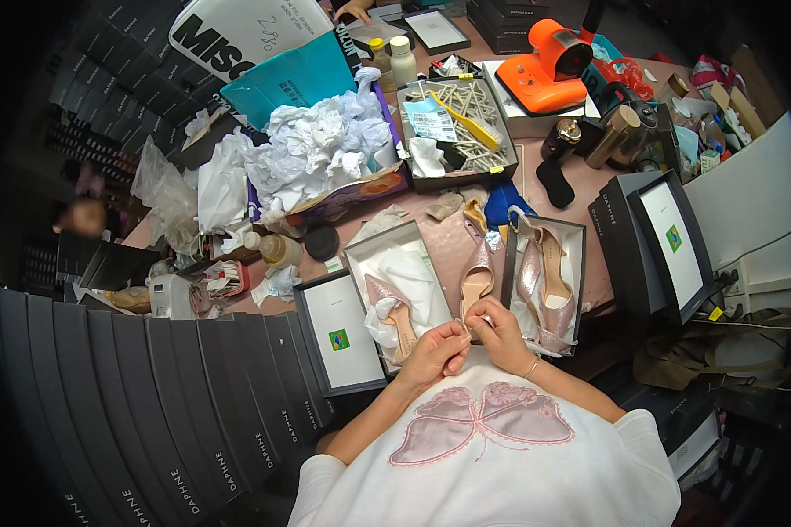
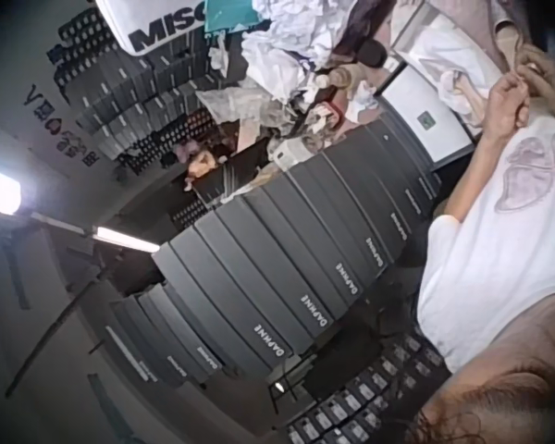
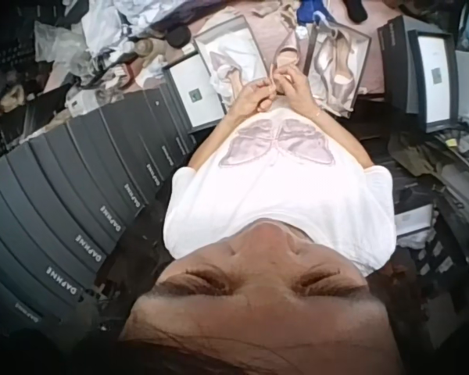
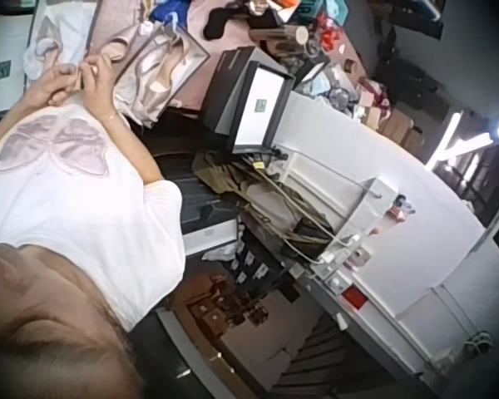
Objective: Packing high-heeled shoes into a shoebox with tissue paper and price tags.
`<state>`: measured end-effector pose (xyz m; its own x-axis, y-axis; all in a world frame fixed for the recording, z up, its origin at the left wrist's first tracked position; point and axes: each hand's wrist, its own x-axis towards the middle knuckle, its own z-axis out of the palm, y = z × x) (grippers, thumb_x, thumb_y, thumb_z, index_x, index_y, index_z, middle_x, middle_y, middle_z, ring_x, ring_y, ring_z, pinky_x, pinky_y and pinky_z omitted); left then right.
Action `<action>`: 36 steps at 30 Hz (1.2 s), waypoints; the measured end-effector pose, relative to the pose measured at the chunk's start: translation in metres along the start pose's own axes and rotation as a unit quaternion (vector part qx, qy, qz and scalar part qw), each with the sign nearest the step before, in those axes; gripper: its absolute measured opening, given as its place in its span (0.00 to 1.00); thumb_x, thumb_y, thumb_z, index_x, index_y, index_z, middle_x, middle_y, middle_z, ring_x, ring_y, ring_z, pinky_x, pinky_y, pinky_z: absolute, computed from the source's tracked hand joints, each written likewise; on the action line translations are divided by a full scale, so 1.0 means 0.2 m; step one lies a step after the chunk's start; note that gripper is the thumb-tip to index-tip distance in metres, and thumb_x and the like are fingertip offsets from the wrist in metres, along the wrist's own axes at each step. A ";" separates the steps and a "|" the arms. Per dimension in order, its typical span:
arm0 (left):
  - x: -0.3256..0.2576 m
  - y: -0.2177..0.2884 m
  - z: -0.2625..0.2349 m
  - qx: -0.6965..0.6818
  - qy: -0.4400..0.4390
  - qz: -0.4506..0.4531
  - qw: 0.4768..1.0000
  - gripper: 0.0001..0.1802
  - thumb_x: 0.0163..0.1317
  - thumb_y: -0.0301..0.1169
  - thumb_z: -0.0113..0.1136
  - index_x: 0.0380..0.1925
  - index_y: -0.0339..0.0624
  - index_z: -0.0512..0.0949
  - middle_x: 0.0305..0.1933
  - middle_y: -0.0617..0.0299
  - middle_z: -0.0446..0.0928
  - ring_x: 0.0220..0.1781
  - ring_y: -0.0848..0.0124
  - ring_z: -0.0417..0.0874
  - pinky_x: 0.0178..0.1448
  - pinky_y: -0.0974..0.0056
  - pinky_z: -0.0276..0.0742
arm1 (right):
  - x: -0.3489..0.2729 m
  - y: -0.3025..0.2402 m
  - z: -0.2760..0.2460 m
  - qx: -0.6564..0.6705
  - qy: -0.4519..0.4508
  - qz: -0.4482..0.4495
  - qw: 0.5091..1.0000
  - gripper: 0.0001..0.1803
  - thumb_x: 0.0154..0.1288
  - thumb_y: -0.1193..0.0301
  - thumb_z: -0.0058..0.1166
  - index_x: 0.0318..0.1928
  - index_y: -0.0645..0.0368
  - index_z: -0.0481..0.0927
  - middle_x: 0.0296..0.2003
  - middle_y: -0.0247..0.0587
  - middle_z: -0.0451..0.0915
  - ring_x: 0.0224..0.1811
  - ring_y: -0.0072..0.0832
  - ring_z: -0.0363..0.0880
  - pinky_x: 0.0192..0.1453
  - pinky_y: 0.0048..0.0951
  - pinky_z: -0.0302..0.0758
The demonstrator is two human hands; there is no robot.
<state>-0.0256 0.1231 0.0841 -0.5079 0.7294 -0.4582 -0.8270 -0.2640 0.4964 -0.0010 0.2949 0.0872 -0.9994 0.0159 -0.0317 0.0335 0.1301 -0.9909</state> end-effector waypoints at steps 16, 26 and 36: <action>-0.03 -0.06 0.05 0.448 0.186 0.271 0.831 0.08 0.58 0.25 0.62 0.36 0.35 0.77 0.28 0.66 0.79 0.26 0.79 0.77 0.33 0.73 0.74 | 0.00 -0.10 -0.09 0.218 -0.090 0.211 0.949 0.13 0.63 0.71 0.59 0.45 0.64 0.79 0.35 0.29 0.78 0.35 0.13 0.74 0.39 0.16 0.71; -0.04 -0.03 0.06 0.388 0.161 0.210 0.883 0.13 0.62 0.29 0.61 0.44 0.34 0.76 0.32 0.64 0.80 0.27 0.79 0.78 0.32 0.72 0.73 | 0.00 -0.12 -0.11 0.115 -0.098 0.133 0.980 0.09 0.63 0.72 0.58 0.41 0.65 0.80 0.31 0.30 0.78 0.35 0.14 0.74 0.37 0.18 0.72; -0.08 0.09 0.09 0.618 0.126 0.202 0.749 0.17 0.61 0.36 0.63 0.43 0.33 0.79 0.37 0.60 0.80 0.30 0.76 0.78 0.38 0.70 0.75 | 0.00 -0.19 -0.13 -0.197 -0.133 -0.095 0.967 0.08 0.55 0.73 0.60 0.37 0.60 0.81 0.32 0.43 0.79 0.34 0.38 0.80 0.36 0.34 0.76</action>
<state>-0.0287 0.1181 0.1130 -0.8148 0.5643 -0.1328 0.1834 0.4682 0.8644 -0.0027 0.3161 0.1292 -0.9536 -0.2948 0.0607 -0.2011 0.4743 -0.8571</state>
